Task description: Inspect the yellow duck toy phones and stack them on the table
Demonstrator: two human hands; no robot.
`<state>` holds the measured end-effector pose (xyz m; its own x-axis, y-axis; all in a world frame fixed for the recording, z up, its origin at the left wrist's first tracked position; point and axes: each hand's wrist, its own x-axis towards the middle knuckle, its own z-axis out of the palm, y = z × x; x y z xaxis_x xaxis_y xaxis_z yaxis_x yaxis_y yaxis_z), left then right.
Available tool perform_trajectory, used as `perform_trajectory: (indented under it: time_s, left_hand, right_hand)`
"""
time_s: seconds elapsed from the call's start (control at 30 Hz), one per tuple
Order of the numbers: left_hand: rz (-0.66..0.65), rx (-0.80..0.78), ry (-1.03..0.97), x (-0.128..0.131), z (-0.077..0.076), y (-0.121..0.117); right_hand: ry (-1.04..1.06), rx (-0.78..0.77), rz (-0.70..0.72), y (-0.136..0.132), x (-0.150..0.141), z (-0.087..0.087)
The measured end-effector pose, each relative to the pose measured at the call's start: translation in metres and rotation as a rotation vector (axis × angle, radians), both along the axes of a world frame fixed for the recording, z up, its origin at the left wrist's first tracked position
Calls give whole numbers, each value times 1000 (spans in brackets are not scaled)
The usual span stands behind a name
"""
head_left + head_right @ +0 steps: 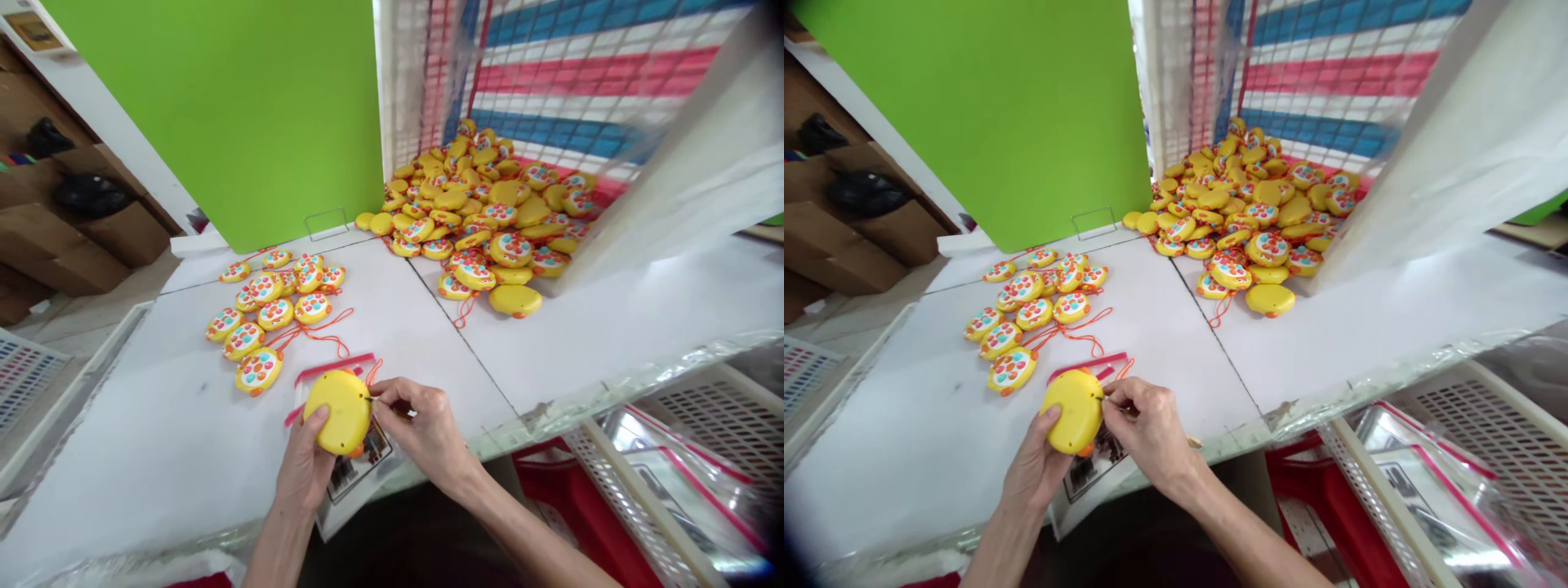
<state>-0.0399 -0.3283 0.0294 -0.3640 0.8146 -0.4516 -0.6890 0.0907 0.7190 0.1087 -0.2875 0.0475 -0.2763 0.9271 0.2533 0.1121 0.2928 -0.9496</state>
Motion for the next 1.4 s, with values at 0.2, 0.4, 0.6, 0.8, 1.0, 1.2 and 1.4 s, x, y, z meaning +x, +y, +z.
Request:
perform_trajectory:
  time_s: [0.2, 0.4, 0.6, 0.8, 1.0, 1.2, 1.4]
  left_hand:
    - [-15, -12, 8, 0, 1, 0]
    - [-50, 11, 35, 0, 1, 2]
    - [19, 84, 143, 8, 8, 4]
    - [-10, 164, 245, 17, 9, 1]
    - [-7, 144, 251, 20, 6, 2]
    - [12, 151, 283, 27, 5, 3]
    - [15, 138, 367, 28, 5, 2]
  right_hand:
    - [3, -38, 25, 0, 1, 3]
    - [-47, -36, 2, 4, 2, -1]
    - [-63, 95, 14, 1, 0, -7]
    - [-119, 162, -2, -1, -5, -13]
    - [-112, 178, -3, 1, -5, -16]
    - [-139, 165, 3, 1, -5, -18]
    - [-170, 196, -13, 5, -4, -17]
